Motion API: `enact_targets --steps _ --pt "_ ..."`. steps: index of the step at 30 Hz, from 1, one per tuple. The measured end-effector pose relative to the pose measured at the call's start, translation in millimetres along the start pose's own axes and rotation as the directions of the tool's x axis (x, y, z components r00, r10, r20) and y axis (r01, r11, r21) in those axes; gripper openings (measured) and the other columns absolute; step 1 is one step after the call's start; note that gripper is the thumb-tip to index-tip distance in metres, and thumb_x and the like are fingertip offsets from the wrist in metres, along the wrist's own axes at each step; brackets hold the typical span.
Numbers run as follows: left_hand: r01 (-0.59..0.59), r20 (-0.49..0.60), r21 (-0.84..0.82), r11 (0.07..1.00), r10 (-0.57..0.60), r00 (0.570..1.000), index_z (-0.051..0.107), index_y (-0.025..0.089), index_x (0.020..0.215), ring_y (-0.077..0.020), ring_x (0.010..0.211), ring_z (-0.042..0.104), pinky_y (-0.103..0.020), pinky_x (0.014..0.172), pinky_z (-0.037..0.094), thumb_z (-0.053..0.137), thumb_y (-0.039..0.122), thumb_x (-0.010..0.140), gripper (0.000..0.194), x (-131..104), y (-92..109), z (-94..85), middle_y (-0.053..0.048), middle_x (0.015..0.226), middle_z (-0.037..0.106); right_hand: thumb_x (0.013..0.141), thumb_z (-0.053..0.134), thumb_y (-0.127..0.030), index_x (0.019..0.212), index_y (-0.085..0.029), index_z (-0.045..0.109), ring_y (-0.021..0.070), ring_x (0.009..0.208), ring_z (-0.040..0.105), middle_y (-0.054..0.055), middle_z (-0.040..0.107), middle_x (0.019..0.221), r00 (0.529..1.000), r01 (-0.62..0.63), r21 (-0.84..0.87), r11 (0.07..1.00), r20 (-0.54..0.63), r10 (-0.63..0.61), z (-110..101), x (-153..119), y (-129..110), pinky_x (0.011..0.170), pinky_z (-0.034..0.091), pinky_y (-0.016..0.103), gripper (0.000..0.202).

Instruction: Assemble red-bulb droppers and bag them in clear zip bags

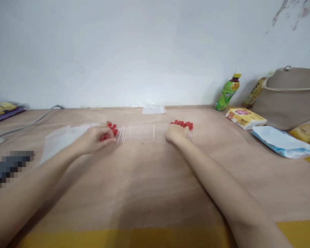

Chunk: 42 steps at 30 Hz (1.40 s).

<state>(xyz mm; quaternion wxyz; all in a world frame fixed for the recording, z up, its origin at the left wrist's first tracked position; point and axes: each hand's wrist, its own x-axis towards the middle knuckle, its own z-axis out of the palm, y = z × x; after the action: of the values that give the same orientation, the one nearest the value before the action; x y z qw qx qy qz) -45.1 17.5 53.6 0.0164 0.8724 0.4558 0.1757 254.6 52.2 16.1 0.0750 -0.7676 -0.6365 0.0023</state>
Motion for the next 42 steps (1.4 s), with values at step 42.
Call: enact_targets --steps 42 --pt "0.106 0.330 0.370 0.923 -0.237 0.914 0.061 0.022 0.048 -0.0140 0.045 0.045 -0.025 0.045 0.022 0.054 0.029 0.066 0.021 -12 -39 -19.5 -0.001 0.050 0.056 0.081 0.044 -0.028 0.073 -0.016 0.051 0.0143 0.065 0.052 0.001 0.061 0.069 0.767 0.481 0.015 0.877 -0.491 -0.412 33 -79 23 0.068 0.021 0.030 0.016"
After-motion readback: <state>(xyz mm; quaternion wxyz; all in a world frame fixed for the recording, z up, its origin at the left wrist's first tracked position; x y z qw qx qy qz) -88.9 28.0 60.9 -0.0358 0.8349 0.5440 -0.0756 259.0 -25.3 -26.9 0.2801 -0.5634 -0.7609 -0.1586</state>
